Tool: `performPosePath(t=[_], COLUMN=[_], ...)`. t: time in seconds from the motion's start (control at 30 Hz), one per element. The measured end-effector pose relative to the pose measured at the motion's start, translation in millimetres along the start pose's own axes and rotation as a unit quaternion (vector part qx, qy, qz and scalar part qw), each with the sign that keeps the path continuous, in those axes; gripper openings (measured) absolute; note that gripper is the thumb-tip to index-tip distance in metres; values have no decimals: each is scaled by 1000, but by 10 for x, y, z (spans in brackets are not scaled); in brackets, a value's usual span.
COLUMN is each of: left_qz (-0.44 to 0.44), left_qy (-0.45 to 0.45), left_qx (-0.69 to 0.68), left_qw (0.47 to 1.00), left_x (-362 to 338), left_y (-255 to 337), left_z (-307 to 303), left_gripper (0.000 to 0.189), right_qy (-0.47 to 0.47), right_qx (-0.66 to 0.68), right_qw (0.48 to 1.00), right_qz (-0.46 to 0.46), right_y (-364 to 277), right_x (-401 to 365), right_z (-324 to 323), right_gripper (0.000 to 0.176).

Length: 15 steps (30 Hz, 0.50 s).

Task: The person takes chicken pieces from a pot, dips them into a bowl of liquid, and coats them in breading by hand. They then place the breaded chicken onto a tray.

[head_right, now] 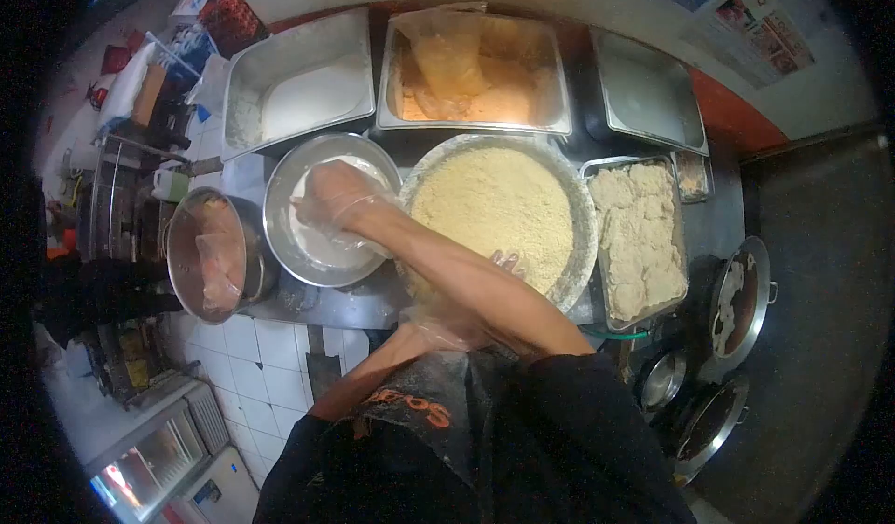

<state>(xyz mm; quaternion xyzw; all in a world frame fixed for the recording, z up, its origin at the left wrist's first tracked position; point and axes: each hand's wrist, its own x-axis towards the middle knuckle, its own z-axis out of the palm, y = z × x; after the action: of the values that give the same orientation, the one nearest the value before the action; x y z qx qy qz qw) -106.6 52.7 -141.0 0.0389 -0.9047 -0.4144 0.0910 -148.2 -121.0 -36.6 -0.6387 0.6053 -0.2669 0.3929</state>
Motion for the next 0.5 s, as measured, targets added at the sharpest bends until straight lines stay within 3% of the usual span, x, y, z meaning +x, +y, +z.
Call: performPosePath(t=[0.1, 0.2, 0.3, 0.37, 0.43, 0.5], left_qz=[-65, -136, -119, -136, -29, -16], left_qy=[53, 24, 9, 5, 160, 154], left_qx=[10, -31, 50, -14, -23, 8], left_qw=[996, 990, 992, 991, 986, 988], left_x=[-94, -106, -281, -373, -415, -434], left_y=[142, 330, 282, 267, 192, 198], left_z=[-231, -541, -622, -625, -527, -546], left_gripper=[57, 61, 47, 40, 39, 38], right_qy=[-32, -13, -4, 36, 49, 65], right_qx=[29, 61, 134, 197, 172, 148], right_qw=[998, 995, 985, 976, 977, 977], right_qz=[51, 81, 111, 87, 113, 139], right_y=[-126, -237, -234, -141, -187, -72], right_x=[-124, -259, -497, -684, -886, -1054], right_z=[-171, -365, -660, -837, -1060, -1196], right_gripper=[42, 42, 39, 35, 35, 36])
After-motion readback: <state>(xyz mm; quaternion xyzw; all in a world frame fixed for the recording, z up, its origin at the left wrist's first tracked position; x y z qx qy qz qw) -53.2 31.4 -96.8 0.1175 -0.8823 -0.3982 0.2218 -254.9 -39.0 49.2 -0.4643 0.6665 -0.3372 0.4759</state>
